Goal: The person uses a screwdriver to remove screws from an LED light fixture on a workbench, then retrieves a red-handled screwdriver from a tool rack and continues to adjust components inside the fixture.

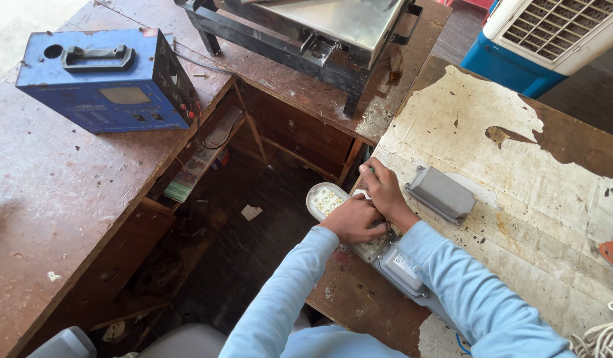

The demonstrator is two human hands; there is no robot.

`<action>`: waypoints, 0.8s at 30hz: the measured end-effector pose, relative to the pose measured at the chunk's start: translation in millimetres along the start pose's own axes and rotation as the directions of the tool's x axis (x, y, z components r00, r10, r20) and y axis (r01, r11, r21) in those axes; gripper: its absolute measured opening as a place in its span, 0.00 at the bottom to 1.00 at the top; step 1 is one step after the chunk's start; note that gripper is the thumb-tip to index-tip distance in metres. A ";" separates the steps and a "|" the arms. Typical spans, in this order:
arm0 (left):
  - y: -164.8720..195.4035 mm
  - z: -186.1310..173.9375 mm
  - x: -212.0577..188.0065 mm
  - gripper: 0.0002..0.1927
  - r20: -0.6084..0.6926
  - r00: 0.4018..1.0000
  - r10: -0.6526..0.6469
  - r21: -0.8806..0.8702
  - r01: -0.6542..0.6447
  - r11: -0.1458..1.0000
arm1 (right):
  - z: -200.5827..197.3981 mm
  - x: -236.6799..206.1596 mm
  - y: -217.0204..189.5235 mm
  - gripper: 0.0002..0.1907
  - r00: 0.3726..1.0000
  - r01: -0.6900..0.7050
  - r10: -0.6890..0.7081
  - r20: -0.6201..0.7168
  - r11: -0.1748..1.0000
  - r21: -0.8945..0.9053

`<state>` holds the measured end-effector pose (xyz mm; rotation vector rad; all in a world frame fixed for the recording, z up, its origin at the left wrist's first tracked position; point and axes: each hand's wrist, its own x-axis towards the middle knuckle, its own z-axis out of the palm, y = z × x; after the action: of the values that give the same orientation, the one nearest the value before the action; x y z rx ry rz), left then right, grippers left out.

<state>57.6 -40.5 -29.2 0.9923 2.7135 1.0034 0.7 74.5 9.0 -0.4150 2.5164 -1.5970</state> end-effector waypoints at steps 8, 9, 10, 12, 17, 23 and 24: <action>-0.3 -5.2 10.4 0.23 -0.028 0.997 0.066 -0.038 -0.067 0.997 | -32.4 -6.6 11.5 0.15 0.933 -0.077 0.000 -0.361 0.977 -0.198; -1.5 -4.4 12.2 0.23 -0.020 0.998 0.066 -0.038 -0.066 0.997 | -38.2 -10.1 13.0 0.15 0.921 -0.099 0.018 -0.389 0.977 -0.190; -2.9 -3.9 13.9 0.22 -0.012 0.998 0.064 -0.036 -0.065 0.997 | -43.2 -13.9 14.4 0.15 0.909 -0.121 0.036 -0.416 0.976 -0.180; -4.8 -3.2 17.0 0.22 0.001 0.999 0.054 -0.031 -0.054 0.998 | -50.0 -20.9 17.4 0.14 0.882 -0.159 0.071 -0.466 0.975 -0.153; -9.7 -5.3 23.2 0.20 0.010 0.999 0.036 -0.016 -0.036 0.999 | -50.9 -21.8 23.0 0.14 0.830 -0.154 0.061 -0.555 0.980 -0.123; -21.4 -6.7 28.3 0.21 0.048 0.997 0.054 -0.027 -0.053 0.998 | -44.3 -5.5 17.8 0.12 0.857 -0.105 -0.034 -0.514 0.965 -0.240; -23.4 -6.7 29.7 0.20 0.052 0.997 0.062 -0.038 -0.060 0.998 | -43.5 -3.7 16.6 0.12 0.856 -0.080 -0.065 -0.512 0.963 -0.256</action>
<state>19.5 -39.8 -34.1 1.0851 2.6283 1.0171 -9.6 120.0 12.6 0.0176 3.1483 -1.5232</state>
